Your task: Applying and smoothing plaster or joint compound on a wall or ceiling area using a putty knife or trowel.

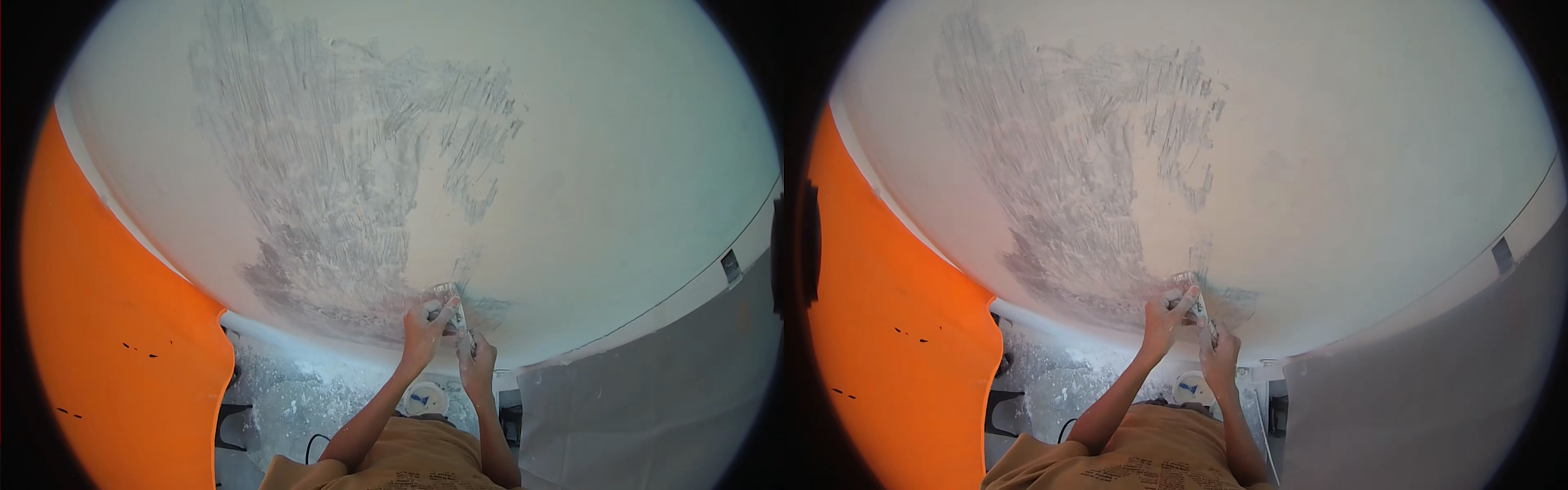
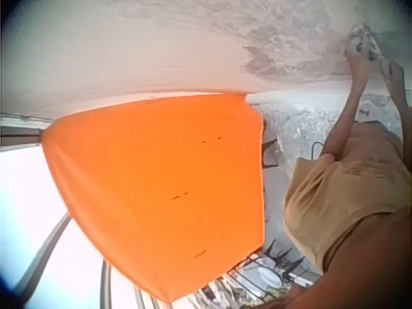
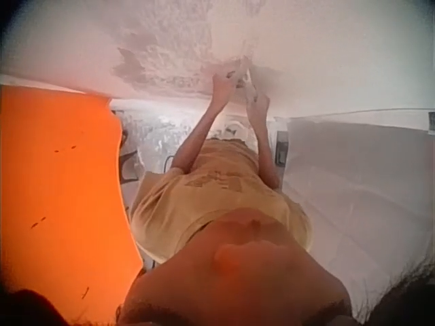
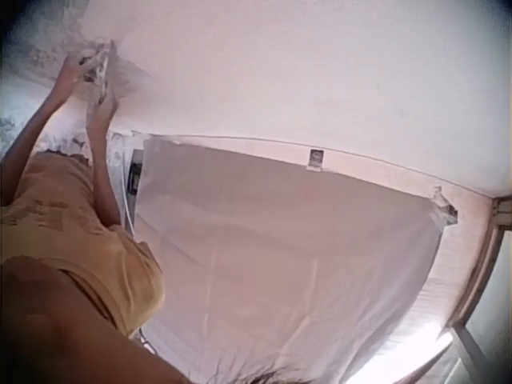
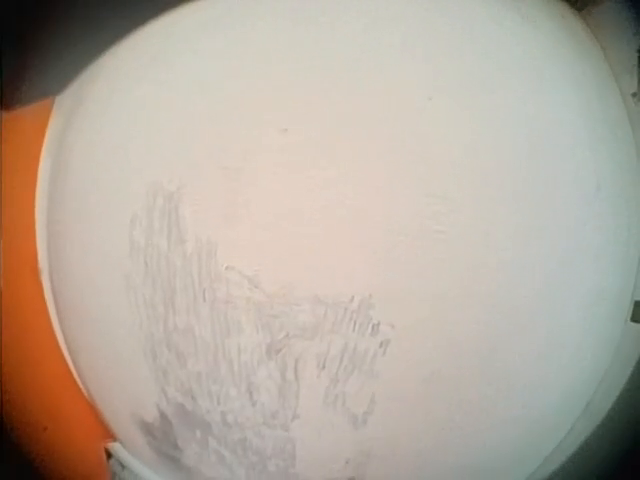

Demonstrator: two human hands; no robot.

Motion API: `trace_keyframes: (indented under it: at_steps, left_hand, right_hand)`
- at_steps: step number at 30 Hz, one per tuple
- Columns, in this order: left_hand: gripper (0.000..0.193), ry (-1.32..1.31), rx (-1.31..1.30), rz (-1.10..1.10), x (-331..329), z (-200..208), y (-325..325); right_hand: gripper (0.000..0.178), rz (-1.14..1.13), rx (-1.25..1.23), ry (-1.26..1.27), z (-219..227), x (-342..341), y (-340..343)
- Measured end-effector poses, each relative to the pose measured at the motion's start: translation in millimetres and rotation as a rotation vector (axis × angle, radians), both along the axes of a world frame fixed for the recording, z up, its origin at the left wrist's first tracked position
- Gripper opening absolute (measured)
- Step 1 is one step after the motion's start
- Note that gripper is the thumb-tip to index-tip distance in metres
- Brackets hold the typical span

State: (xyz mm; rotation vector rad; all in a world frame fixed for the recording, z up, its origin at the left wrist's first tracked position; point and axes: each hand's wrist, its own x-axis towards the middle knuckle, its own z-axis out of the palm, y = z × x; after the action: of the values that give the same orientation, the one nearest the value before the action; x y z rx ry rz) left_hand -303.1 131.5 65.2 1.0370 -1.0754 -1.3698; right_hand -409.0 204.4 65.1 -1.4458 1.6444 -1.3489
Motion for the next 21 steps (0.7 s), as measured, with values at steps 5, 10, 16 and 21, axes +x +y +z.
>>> trace_keyframes:
  at_steps: [5, 10, 16, 21]
  left_hand:
    - [0.032, -0.071, 0.002, -0.105, 3, -10, 4]
    - [0.033, -0.085, -0.006, -0.08, 20, -11, 3]
    - [0.035, 0.03, 0.016, -0.082, 17, -6, 6]
    - [0.031, 0.05, 0.046, -0.194, 26, -9, -4]
  right_hand:
    - [0.033, -0.069, 0.194, -0.365, -15, -1, 8]
    - [0.031, 0.042, 0.267, -0.419, -17, 10, 13]
    - [0.026, 0.16, 0.245, -0.45, 6, 9, 22]
    - [0.025, 0.16, 0.266, -0.556, -37, 6, 9]
